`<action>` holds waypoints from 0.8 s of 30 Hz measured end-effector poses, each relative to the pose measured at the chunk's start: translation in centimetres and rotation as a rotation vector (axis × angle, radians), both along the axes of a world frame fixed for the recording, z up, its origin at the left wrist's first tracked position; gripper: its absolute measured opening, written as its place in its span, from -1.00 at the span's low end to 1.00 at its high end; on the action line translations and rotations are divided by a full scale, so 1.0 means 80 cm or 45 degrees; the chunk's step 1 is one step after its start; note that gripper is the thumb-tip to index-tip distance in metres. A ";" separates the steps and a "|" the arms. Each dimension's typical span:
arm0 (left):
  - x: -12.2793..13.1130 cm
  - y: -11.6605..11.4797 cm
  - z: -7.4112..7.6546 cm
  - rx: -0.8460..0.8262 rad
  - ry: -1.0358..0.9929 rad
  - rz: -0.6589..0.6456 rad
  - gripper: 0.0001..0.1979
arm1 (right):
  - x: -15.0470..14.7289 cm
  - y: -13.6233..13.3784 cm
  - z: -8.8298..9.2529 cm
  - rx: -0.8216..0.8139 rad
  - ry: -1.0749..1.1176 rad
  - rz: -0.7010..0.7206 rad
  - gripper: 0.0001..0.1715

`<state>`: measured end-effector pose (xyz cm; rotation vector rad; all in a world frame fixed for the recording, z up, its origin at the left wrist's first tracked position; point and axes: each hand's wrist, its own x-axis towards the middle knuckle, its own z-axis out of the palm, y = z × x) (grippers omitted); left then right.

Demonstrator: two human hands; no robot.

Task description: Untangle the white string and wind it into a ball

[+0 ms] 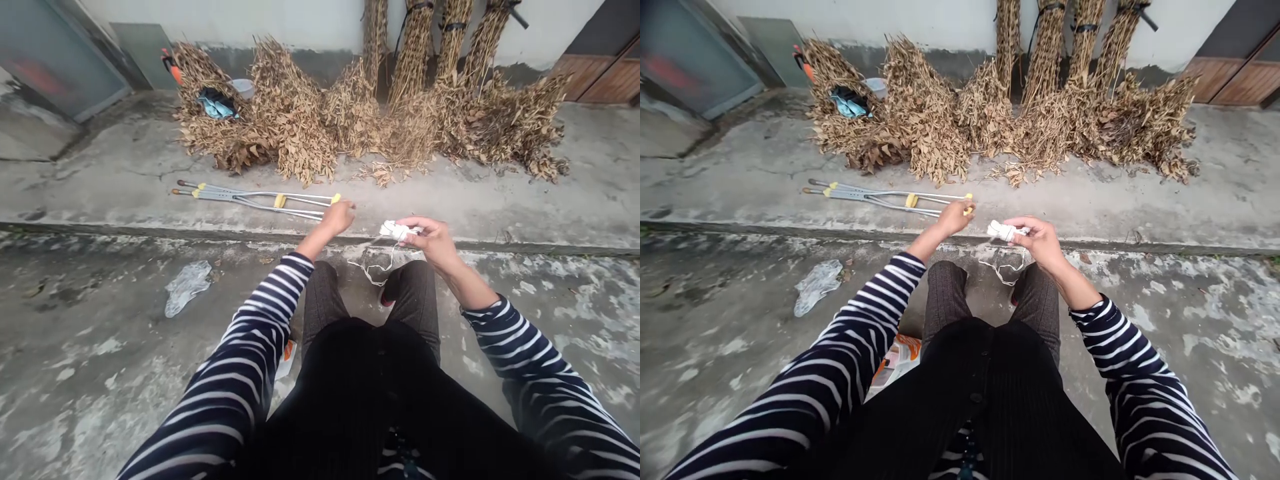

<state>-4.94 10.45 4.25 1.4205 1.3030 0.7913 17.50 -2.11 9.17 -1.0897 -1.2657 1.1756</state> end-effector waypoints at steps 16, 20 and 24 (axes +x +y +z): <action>0.038 -0.139 0.001 -0.164 -0.385 -0.521 -0.65 | 0.014 0.054 -0.035 0.367 -0.709 -0.509 -0.79; 0.010 -0.146 0.039 -0.253 -0.469 -0.641 -0.66 | 0.030 0.052 -0.062 0.512 -1.103 -0.374 -0.79; -0.009 -0.103 0.071 -0.146 -0.523 -0.572 -0.65 | 0.034 0.029 -0.070 0.526 -1.162 -0.014 -0.78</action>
